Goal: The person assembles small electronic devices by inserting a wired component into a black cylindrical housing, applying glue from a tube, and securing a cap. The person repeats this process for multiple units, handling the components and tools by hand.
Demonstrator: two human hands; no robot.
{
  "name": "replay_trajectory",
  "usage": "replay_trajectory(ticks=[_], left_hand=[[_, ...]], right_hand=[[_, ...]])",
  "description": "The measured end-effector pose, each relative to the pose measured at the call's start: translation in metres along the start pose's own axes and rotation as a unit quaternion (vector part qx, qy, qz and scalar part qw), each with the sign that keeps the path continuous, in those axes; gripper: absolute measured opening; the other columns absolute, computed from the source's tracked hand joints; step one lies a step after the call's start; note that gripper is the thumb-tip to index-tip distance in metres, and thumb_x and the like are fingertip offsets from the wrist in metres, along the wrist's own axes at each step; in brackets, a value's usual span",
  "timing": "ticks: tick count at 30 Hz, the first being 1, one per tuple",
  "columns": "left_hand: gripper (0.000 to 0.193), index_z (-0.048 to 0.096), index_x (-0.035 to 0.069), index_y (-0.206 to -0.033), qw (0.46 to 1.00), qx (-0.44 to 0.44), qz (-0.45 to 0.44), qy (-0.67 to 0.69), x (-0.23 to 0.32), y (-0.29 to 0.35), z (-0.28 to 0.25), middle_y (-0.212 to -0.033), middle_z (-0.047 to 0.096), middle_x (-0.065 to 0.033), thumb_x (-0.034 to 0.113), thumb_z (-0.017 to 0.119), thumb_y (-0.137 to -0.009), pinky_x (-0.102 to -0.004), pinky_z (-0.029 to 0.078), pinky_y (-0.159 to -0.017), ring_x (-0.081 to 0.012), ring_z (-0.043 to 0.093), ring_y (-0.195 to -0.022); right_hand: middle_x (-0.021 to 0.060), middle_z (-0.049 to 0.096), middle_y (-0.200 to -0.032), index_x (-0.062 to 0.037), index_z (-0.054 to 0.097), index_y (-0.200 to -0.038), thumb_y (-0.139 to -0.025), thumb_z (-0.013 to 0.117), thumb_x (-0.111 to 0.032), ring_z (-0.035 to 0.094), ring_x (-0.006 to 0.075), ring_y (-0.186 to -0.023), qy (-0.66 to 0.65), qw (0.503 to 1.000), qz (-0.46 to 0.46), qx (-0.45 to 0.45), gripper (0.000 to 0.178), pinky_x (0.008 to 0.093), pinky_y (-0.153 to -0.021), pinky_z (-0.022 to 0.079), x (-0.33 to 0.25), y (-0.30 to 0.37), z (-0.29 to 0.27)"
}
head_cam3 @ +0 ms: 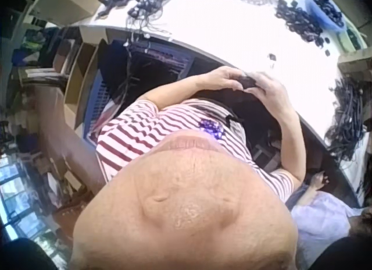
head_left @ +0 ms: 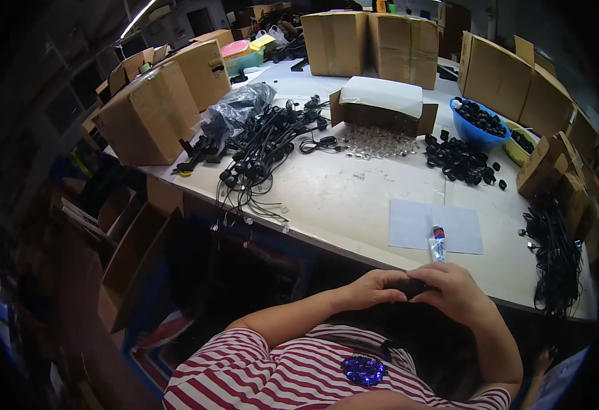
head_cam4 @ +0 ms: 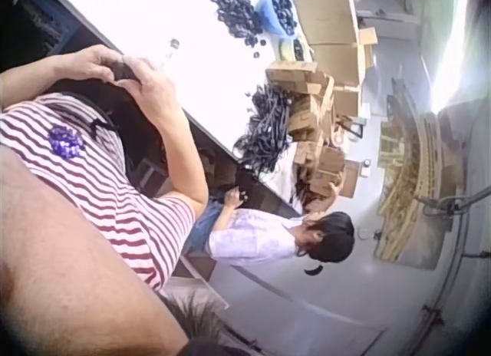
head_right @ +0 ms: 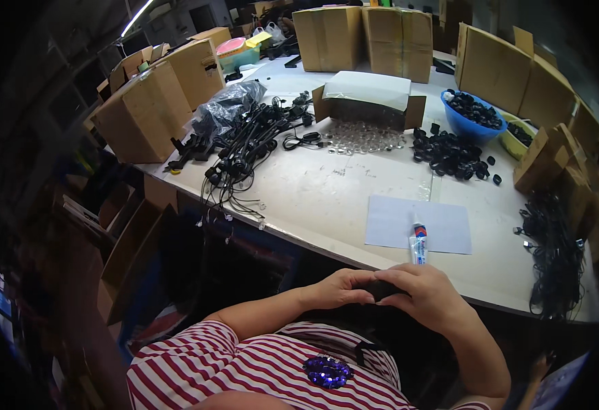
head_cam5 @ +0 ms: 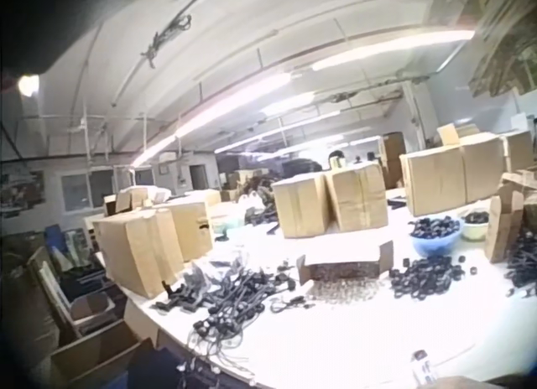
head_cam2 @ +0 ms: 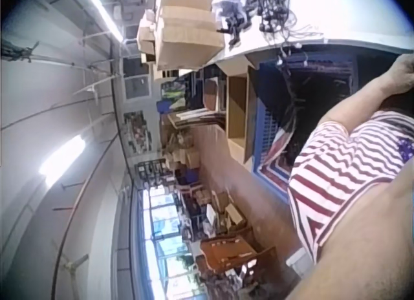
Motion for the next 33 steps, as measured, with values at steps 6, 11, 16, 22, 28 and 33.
replay_trajectory(ticks=[6,11,16,22,28,33], left_hand=[[0.042,0.048,0.002,-0.122,1.000,-0.015,-0.008,-0.013,0.006,0.000,-0.002,-0.108,0.056,-0.0035,0.008,0.062,-0.082,-0.0242,0.044,-0.085,-0.0083,0.051,-0.096],[0.032,0.055,0.001,-0.112,0.999,0.007,0.032,-0.023,0.006,-0.007,-0.002,-0.098,0.059,-0.0014,0.005,0.062,-0.080,-0.0230,0.044,-0.080,-0.0072,0.052,-0.091],[0.031,0.056,0.001,-0.110,0.999,0.017,-0.003,0.047,0.009,-0.006,0.010,-0.096,0.061,-0.0020,0.002,0.061,-0.079,-0.0220,0.045,-0.078,-0.0075,0.054,-0.088],[0.024,0.059,0.003,-0.104,0.997,-0.028,-0.008,0.066,0.001,-0.011,0.015,-0.083,0.061,-0.0001,0.009,0.062,-0.082,-0.0204,0.045,-0.069,-0.0061,0.054,-0.074],[0.026,0.059,0.003,-0.107,0.998,-0.029,-0.007,0.056,-0.002,-0.014,0.016,-0.080,0.060,0.0004,0.011,0.062,-0.082,-0.0199,0.044,-0.064,-0.0059,0.052,-0.070],[0.029,0.059,0.002,-0.106,0.999,-0.034,-0.033,-0.004,0.000,-0.019,0.018,-0.078,0.059,-0.0020,0.012,0.062,-0.079,-0.0210,0.043,-0.060,-0.0064,0.051,-0.066]], right_hand=[[0.0089,0.063,-0.090,-0.0087,0.059,-0.105,-0.071,0.070,-0.015,0.060,0.0264,-0.080,0.072,0.996,-0.046,-0.011,0.037,0.0348,-0.070,0.046,-0.004,0.002,0.004],[0.0093,0.061,-0.077,-0.0058,0.058,-0.101,-0.073,0.068,-0.023,0.059,0.0279,-0.069,0.124,0.992,-0.024,0.019,0.034,0.0363,-0.064,0.043,0.009,0.010,0.002],[0.0083,0.063,-0.079,-0.0055,0.057,-0.103,-0.074,0.066,-0.025,0.060,0.0246,-0.071,0.150,0.988,-0.018,0.033,0.036,0.0348,-0.067,0.045,0.012,0.022,0.010],[0.0065,0.064,-0.086,-0.0098,0.057,-0.108,-0.072,0.066,-0.024,0.061,0.0228,-0.080,0.115,0.993,-0.001,0.010,0.040,0.0334,-0.074,0.044,0.018,0.027,0.014],[0.0042,0.064,-0.086,-0.0114,0.057,-0.109,-0.071,0.067,-0.022,0.061,0.0190,-0.079,0.166,0.986,-0.017,0.017,0.041,0.0311,-0.072,0.044,0.014,0.029,0.012],[0.0036,0.064,-0.081,-0.0102,0.061,-0.101,-0.063,0.073,-0.027,0.060,0.0197,-0.071,0.158,0.987,-0.023,0.025,0.043,0.0291,-0.066,0.044,0.022,0.035,0.010]])
Point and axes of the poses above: each hand's wrist, its own y-axis away from the middle knuckle, its own z-axis out of the palm, x = y × z, the point moved 5 cm from there along -y, towards the middle knuckle
